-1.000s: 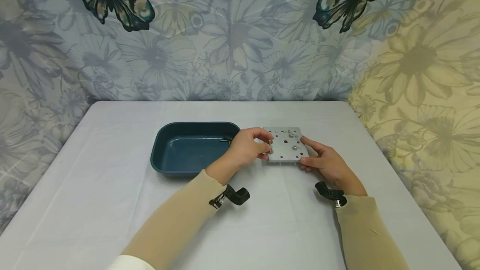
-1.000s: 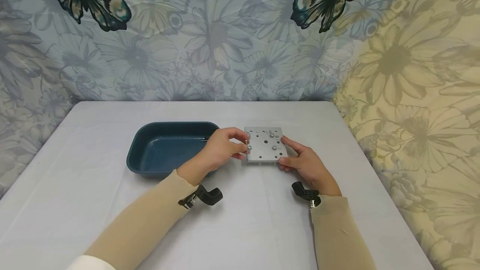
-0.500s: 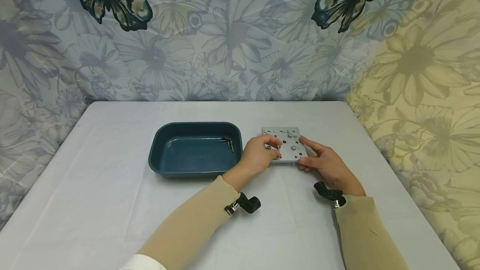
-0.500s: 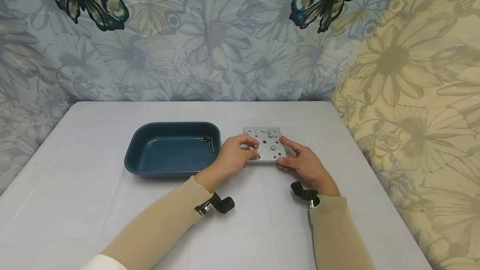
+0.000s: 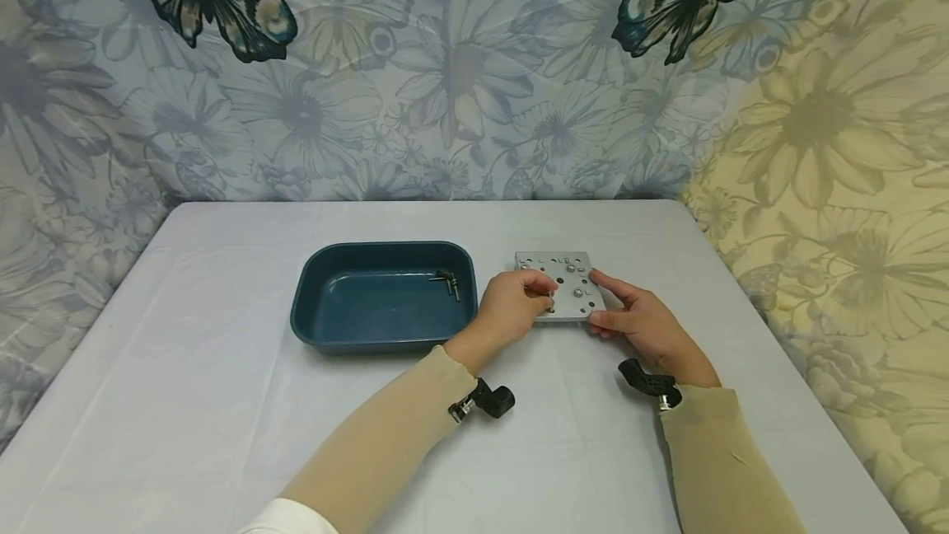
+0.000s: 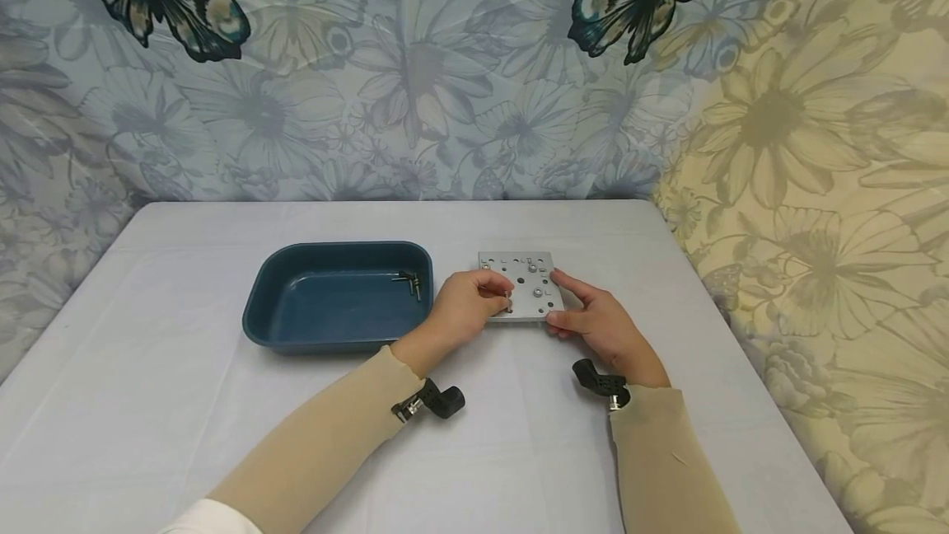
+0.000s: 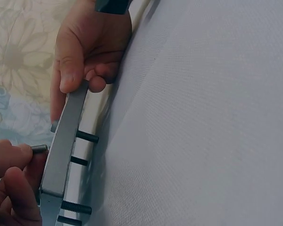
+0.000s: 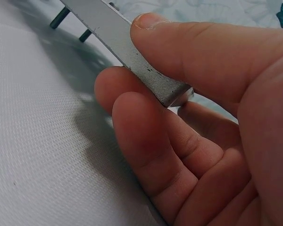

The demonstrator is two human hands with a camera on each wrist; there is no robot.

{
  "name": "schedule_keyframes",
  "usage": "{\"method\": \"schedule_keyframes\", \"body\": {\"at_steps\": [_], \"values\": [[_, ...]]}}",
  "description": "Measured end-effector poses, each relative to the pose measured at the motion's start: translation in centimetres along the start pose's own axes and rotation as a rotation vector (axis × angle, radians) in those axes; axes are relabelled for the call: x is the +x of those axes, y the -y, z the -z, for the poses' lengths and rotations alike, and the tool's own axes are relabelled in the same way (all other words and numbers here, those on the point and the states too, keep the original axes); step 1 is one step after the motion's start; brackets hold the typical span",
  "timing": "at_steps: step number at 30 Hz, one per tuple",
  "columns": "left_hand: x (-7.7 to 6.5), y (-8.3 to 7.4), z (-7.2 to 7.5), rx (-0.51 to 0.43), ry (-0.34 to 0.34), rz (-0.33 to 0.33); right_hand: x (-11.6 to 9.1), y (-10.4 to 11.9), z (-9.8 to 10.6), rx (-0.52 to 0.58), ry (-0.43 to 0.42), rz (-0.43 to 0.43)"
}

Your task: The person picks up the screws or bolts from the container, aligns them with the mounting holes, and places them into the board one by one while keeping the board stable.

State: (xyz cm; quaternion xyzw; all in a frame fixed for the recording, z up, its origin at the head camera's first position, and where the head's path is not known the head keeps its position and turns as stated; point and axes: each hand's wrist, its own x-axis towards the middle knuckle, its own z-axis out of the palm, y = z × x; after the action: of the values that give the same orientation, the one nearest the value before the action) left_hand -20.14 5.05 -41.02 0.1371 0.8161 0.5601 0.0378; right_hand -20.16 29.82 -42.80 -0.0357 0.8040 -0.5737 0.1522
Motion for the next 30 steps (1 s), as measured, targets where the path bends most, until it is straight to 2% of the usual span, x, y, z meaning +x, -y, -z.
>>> {"method": "schedule_keyframes", "body": {"at_steps": [9, 20, 27, 28, 30], "values": [[0.09, 0.21, -0.17, 0.059, -0.005, -0.024, -0.06, 0.16, -0.13, 0.018, 0.005, -0.006], [-0.13, 0.37, -0.35, 0.145, 0.002, -0.108, -0.07, -0.07, -0.04, 0.04, 0.005, -0.001], [-0.14, 0.3, -0.3, 0.136, 0.008, -0.109, 0.02, -0.19, -0.02, 0.026, 0.0, 0.0], [-0.15, 0.28, -0.3, 0.123, 0.009, -0.1, 0.05, -0.21, -0.03, 0.025, -0.002, -0.001], [-0.25, 0.18, -0.32, 0.021, 0.013, -0.043, 0.09, -0.23, -0.05, 0.02, -0.004, -0.005]]}}
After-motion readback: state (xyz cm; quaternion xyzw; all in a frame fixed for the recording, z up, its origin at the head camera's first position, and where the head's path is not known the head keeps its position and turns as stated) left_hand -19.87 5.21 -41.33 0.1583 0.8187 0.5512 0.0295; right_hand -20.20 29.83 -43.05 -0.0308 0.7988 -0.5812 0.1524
